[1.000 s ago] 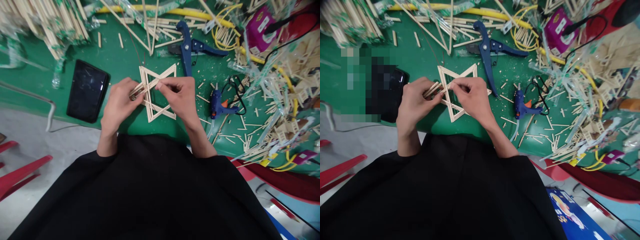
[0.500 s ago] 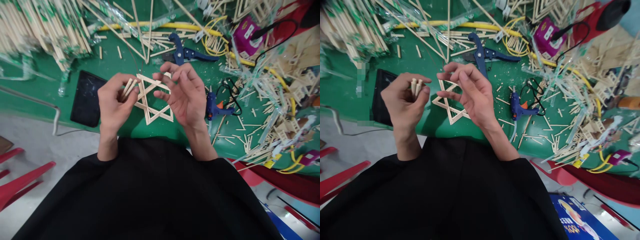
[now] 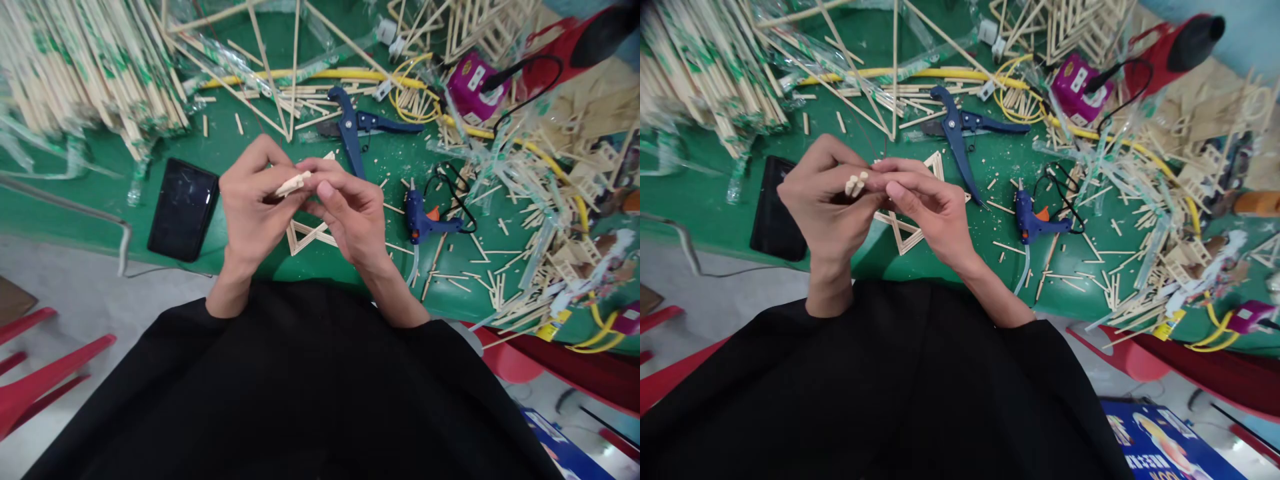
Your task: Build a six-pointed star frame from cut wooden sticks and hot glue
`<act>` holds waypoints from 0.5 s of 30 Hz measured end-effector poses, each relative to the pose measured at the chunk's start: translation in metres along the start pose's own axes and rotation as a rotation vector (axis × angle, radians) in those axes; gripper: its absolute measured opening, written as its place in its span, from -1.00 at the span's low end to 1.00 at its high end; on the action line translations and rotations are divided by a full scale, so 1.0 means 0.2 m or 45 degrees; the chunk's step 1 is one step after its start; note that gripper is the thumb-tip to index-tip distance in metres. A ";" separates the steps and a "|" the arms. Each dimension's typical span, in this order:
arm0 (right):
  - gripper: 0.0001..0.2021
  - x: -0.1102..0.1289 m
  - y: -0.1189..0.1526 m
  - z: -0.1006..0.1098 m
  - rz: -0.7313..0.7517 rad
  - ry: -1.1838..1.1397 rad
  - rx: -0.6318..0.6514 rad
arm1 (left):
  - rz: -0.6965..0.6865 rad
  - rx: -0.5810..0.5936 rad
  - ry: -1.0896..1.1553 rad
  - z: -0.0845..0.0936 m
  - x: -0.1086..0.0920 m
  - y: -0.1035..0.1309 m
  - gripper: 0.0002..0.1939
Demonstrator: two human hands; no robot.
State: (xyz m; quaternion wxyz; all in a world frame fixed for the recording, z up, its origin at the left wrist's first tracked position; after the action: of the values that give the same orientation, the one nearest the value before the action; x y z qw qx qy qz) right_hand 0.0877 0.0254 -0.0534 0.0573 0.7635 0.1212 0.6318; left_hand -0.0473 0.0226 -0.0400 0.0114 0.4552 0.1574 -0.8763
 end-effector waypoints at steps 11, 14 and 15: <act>-0.68 0.01 -0.03 0.16 -0.045 0.147 -0.161 | -0.110 -0.322 0.177 0.11 -0.03 -0.04 -0.84; -0.76 0.03 -0.04 0.20 0.040 0.140 -0.169 | -0.147 -0.319 0.168 0.12 -0.03 -0.05 -0.74; -0.77 0.03 -0.04 0.20 0.065 0.114 -0.158 | -0.153 -0.318 0.204 0.12 -0.03 -0.05 -0.72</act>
State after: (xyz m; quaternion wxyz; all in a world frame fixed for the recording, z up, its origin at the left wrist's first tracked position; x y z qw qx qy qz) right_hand 0.1268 0.0383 -0.0572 0.0828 0.7322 0.0647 0.6729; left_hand -0.0645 0.0250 -0.0204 0.0029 0.5085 0.2926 -0.8098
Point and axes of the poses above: each hand's wrist, its own y-axis away from the middle knuckle, its own z-axis out of the back of the hand, x = y × z, the point moved 4 cm from there along -y, towards the middle knuckle, and after that the axes turned 11 degrees about -x, right-handed, at the moved point
